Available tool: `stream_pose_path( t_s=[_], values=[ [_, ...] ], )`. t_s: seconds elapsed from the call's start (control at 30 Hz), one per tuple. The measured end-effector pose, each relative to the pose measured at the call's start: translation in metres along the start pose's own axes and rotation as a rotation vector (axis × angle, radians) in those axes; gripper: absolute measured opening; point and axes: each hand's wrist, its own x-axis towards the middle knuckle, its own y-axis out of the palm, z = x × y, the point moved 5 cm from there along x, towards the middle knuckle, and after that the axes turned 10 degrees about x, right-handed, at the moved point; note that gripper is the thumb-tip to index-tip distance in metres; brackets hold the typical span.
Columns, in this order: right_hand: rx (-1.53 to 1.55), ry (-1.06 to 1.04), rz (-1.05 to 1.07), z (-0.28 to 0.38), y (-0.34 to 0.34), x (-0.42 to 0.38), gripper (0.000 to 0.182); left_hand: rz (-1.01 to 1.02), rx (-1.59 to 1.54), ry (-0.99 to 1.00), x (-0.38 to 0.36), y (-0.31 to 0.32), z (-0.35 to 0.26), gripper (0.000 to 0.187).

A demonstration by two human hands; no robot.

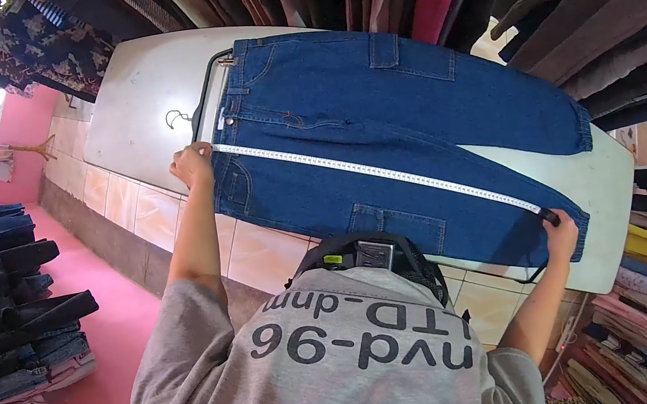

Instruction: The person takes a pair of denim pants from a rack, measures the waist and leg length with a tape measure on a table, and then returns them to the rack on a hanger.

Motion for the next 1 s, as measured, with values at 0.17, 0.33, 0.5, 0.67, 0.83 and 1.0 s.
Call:
stream_pose_path(
  t_s=[0.17,0.33,0.5,0.67,0.83,1.0],
  values=[
    [-0.058,0.009,-0.007,-0.008,0.001,0.0,0.031,-0.156,0.034,0.251,-0.02,-0.006,-0.012,0.014],
    [-0.059,0.033,-0.008,-0.009,-0.004,-0.006,0.031,-0.219,0.099,0.391,-0.047,-0.005,-0.022,0.031],
    [-0.052,0.045,-0.008,-0.015,-0.001,-0.008,0.031,-0.176,0.044,0.397,-0.058,0.004,-0.019,0.043],
    [-0.03,0.086,0.015,-0.023,0.001,-0.009,0.032,-0.077,0.049,0.416,-0.061,0.002,-0.02,0.051],
    [-0.017,0.072,0.016,-0.018,-0.001,-0.01,0.032,-0.055,0.082,0.48,-0.067,0.004,-0.019,0.048],
    [-0.014,0.094,0.028,-0.022,0.0,-0.009,0.033,0.009,0.129,0.484,-0.068,0.002,-0.02,0.045]
  ],
)
